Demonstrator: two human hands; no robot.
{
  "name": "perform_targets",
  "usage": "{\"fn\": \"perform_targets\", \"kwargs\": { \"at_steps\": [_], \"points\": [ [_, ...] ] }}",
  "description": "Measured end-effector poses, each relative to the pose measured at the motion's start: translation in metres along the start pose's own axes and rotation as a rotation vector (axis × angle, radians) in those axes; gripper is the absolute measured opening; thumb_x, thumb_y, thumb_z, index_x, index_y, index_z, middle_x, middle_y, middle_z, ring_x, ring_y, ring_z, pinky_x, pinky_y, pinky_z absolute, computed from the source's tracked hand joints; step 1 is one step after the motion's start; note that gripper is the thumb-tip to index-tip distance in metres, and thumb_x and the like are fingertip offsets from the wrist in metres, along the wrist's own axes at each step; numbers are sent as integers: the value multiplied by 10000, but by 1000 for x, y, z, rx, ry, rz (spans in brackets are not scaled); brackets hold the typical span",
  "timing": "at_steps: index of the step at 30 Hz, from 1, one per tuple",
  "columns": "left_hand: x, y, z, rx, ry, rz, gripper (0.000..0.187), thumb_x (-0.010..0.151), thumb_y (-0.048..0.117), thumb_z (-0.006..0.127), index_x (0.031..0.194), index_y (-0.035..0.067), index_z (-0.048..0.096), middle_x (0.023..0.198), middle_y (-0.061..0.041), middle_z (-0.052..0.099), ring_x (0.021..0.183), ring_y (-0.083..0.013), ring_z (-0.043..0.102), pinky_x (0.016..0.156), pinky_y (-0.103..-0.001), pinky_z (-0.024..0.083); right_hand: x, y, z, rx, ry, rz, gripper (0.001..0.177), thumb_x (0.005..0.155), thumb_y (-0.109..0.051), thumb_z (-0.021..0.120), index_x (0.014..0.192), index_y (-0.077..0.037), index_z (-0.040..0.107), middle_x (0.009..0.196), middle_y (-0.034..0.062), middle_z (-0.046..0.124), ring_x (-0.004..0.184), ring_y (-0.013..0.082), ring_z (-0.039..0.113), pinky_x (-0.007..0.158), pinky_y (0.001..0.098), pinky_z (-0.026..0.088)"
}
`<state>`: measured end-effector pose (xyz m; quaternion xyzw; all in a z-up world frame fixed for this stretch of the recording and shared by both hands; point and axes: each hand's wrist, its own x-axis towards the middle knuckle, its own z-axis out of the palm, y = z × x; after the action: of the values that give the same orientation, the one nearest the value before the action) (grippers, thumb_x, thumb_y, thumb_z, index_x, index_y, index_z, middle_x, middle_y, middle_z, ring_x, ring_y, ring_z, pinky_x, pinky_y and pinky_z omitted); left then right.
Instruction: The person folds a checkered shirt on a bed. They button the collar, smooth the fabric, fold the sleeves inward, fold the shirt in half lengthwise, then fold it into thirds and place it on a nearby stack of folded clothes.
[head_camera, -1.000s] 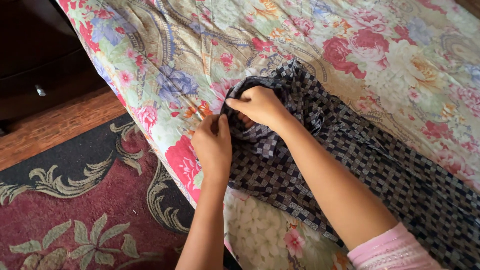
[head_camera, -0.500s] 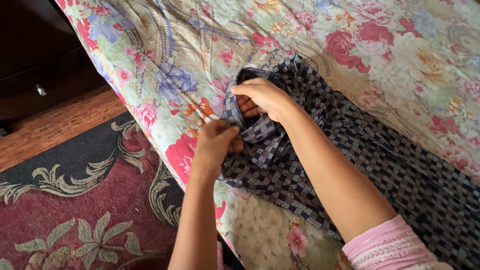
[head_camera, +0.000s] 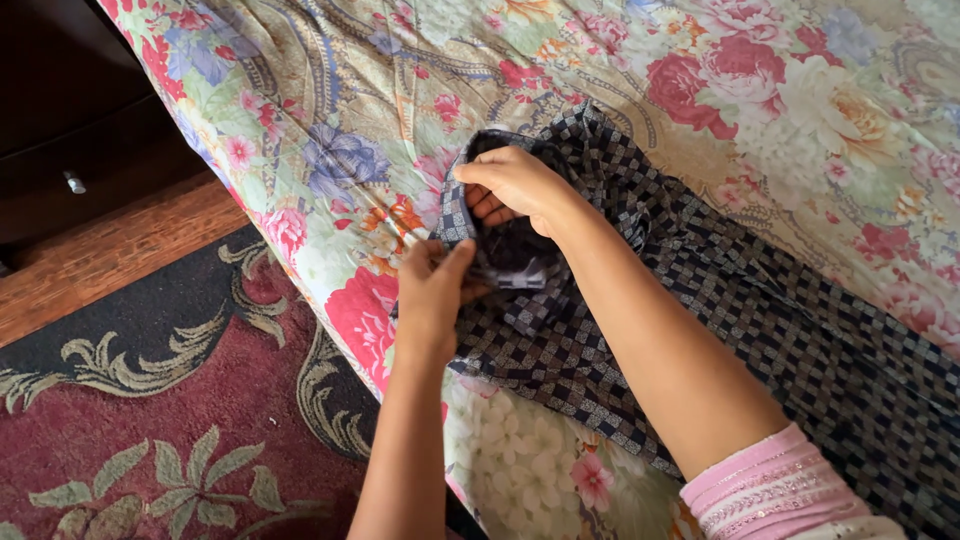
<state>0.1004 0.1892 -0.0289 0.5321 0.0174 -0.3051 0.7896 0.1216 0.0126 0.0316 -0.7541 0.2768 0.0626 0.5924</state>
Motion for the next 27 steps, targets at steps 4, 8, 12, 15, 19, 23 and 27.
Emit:
{"fn": "perform_targets", "kwargs": {
  "at_steps": [4,8,12,15,19,23,27],
  "points": [
    [-11,4,-1,130,-119,-143,216,944,100,667,1016,-98,618,854,-160,675,656,-240,690,588,-373,623,0,-6,1,-21,5,-24,277,903,-366,688,850,-94,699,778,9,690,683,135,668,622,307,566],
    [-18,-9,2,82,-145,-1,217,835,-58,667,1050,-74,646,924,-119,721,764,-179,714,692,-316,617,2,-7,3,-9,-1,-7,277,906,-361,682,851,-90,685,793,18,691,681,147,674,622,318,569],
    [-12,-19,2,-210,-194,-50,310,819,-129,619,1097,3,664,964,-69,729,829,-153,680,762,-297,548,6,-10,8,-9,10,14,297,910,-378,685,916,-83,711,835,30,709,708,154,688,630,325,576],
    [-7,-28,4,-400,-198,-67,311,863,-129,618,1120,40,666,968,-41,706,845,-148,661,769,-300,523,-1,-13,7,-31,-42,25,369,935,-434,647,1002,-84,740,888,48,740,757,170,705,659,324,583],
    [-3,-41,10,-389,-111,-40,254,901,-81,615,1129,31,632,1025,-41,719,882,-120,669,795,-271,529,-28,-13,-7,-149,-85,-89,475,1009,-503,553,1121,-76,730,1013,101,798,890,176,762,791,295,632],
    [-4,-39,12,-218,-91,29,212,963,-12,623,1174,-22,612,1019,-54,681,852,-112,633,743,-268,518,-56,8,-16,-480,-108,-230,369,868,-343,752,1139,-94,731,1114,83,791,990,175,753,845,324,591],
    [-16,-22,22,187,118,102,330,915,82,670,1220,-15,592,975,-108,732,773,-141,680,675,-272,542,-60,43,-5,-662,93,-251,343,862,-308,782,1115,-81,747,1061,134,795,960,262,775,840,368,581]
  ]
}}
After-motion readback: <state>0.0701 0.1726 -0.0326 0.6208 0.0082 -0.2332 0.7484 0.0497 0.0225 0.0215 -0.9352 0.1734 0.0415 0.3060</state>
